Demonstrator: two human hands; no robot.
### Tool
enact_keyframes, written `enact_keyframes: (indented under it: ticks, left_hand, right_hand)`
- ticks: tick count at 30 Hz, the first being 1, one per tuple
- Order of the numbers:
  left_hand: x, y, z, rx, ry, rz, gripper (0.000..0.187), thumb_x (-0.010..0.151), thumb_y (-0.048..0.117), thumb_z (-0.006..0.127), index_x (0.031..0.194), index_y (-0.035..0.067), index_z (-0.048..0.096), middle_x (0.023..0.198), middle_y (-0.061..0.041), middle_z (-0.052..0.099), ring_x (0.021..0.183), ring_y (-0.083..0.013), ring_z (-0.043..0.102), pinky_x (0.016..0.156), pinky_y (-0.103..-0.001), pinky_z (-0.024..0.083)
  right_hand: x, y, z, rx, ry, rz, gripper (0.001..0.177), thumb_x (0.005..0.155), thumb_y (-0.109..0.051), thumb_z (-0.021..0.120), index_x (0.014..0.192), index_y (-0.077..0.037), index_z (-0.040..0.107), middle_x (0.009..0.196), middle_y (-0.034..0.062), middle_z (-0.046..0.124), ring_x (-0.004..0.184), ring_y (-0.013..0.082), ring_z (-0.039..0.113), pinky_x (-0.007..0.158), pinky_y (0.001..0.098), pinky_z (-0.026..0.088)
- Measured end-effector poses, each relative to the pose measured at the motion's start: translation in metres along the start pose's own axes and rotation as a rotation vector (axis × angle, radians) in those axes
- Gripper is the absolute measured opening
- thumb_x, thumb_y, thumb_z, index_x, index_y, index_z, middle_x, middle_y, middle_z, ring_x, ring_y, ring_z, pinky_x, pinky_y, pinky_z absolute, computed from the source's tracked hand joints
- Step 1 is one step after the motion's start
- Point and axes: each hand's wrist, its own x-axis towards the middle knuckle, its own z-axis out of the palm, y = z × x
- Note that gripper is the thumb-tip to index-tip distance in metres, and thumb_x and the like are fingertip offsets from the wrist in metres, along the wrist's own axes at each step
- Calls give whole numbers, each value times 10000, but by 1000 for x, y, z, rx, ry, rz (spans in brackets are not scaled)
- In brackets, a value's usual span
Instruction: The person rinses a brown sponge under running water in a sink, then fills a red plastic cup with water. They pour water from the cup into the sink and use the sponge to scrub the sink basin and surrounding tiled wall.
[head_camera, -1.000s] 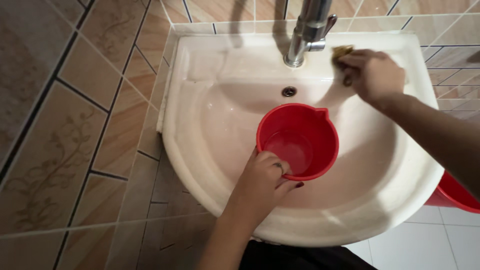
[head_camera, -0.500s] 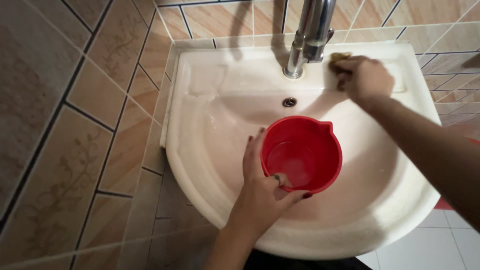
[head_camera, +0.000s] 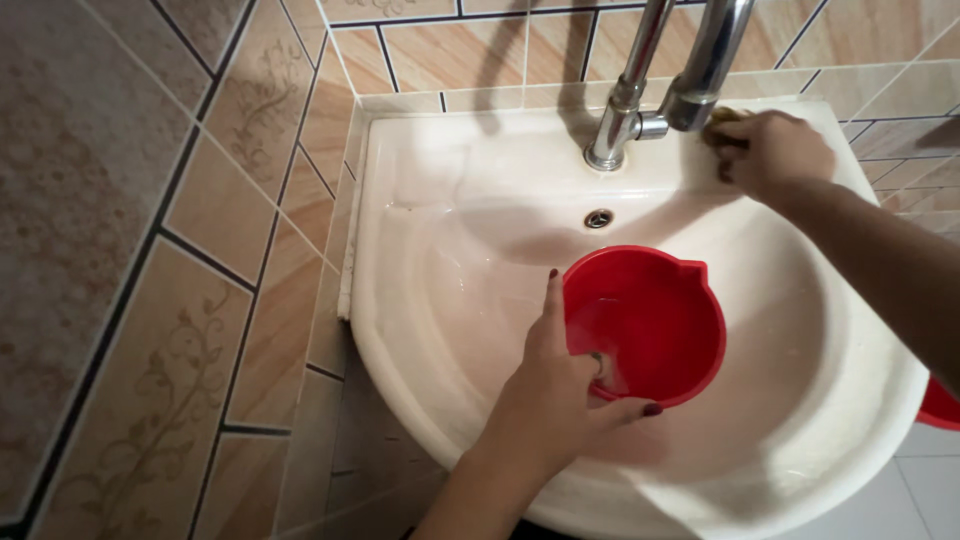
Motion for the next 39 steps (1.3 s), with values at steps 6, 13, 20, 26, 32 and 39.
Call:
enact_keyframes:
  ticks: [6,13,20,26,32,39]
  left_hand:
    - [9,-6,-3,65,-146,-116,477,693,500,844,804,45,754,1700,-331,14,1391,-425,433,1012,-440,513]
    - [16,-16,-1,34,-87,-34,432,631,482,868,706,74,747,1707,-328,85,1449,-456,371,1006,-460,525]
    - [14,-24,0,18,-107,-24,440,645,505,861,685,86,734,1710,-330,35,1495,-478,278,1048,-478,491]
    - [14,-23,3,56,-104,8,443,650,520,837,726,91,751,1718,-345,34,1513,-497,266,1058,-491,485]
    - [12,-18,6,107,-159,20,459,663,527,814,815,95,793,1687,-405,-3,1536,-552,183,1052,-514,471]
    - [3,-22,10,101,-101,41,483,676,559,785,828,101,805,1727,-392,3,1533,-542,232,1094,-516,448]
  right_hand:
    - [-41,-53,5,138,34,-240,352,946,-186,670,1264,-321,741,1168,-1,754,965,240,731,835,403,579]
    - [-46,-31,-16,-33,24,-17,364,941,-210,713,1289,-309,750,1172,57,746,957,311,705,806,451,555]
    - [-30,-76,-19,32,-55,-134,310,984,-258,661,1274,-325,746,1096,25,763,899,247,733,807,413,577]
    - [-63,-96,-37,40,-39,-297,291,906,-188,688,1185,-210,770,1123,24,754,918,259,727,808,401,577]
    - [-56,-141,-34,82,-161,-569,336,852,-175,701,1182,-198,759,1230,4,710,995,236,716,871,386,575]
    - [-49,-257,-16,127,-274,-873,315,884,-165,671,1180,-223,760,1225,0,712,1072,252,677,874,399,559]
